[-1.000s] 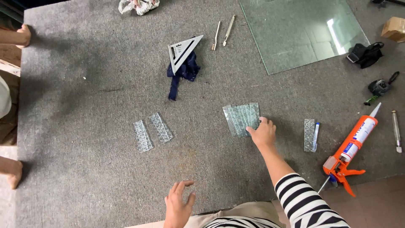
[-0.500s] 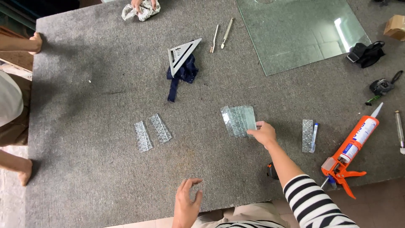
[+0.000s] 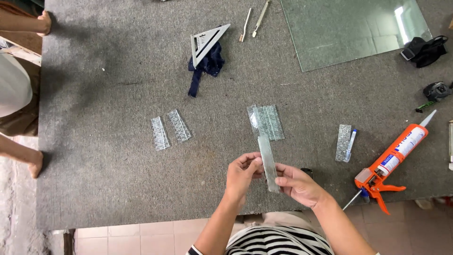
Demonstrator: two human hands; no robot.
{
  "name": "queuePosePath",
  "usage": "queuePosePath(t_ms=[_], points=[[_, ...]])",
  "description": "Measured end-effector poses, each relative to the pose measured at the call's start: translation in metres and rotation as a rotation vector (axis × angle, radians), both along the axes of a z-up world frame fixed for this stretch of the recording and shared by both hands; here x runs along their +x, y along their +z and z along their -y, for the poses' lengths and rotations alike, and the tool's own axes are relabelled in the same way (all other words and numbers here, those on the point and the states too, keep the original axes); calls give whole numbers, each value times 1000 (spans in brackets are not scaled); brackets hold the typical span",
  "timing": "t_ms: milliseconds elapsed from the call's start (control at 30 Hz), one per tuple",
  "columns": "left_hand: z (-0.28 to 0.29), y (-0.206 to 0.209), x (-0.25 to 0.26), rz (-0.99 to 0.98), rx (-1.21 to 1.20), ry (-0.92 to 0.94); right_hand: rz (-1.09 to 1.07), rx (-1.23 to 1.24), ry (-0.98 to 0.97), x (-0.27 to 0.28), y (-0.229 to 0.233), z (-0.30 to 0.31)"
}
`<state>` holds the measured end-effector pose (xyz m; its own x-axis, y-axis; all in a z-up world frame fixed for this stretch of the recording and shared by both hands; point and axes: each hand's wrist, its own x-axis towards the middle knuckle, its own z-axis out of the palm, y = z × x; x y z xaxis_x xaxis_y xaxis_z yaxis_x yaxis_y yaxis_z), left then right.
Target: Arranging and inspecting small rectangular glass strips on a workbench in a glass workshop.
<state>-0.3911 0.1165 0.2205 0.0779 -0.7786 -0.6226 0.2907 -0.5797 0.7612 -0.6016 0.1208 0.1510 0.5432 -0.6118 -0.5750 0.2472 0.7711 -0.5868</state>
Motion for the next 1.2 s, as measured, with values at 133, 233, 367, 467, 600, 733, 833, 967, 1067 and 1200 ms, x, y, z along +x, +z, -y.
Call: queuePosePath(t_ms=[133,233,367,467,600,733,833,967,1067,1200], points=[[-11,-14,9,-77,-56,-13,-64,-102,24,9,43,-7],[-24,-30,18,-150,-59,-23,-128,-181,95,17,68,-10],[-39,-24,29,-284,-105,-30,-123,-203,113,31,86,-27],[-54,-24,39,-312,-145,-28,-162,-221,97,44,84,-45],[-71,-33,55,-283,-89,9,-173,-201,70,71,95,-67],[-90,-30,85,-291,-21,79,-62,-167,54,84,113,-81],[-97,-31,114,-222,-17,154,23,-172,31,67,81,-89],[-104,-50,144,-76,-20,203,-109,-123,19,66,57,-83],[-110,-53,151,-26,-6,209,-288,-44,32,68,2,-68],[-113,-46,147,34,-22,184,-503,-16,-7,71,-80,-47]])
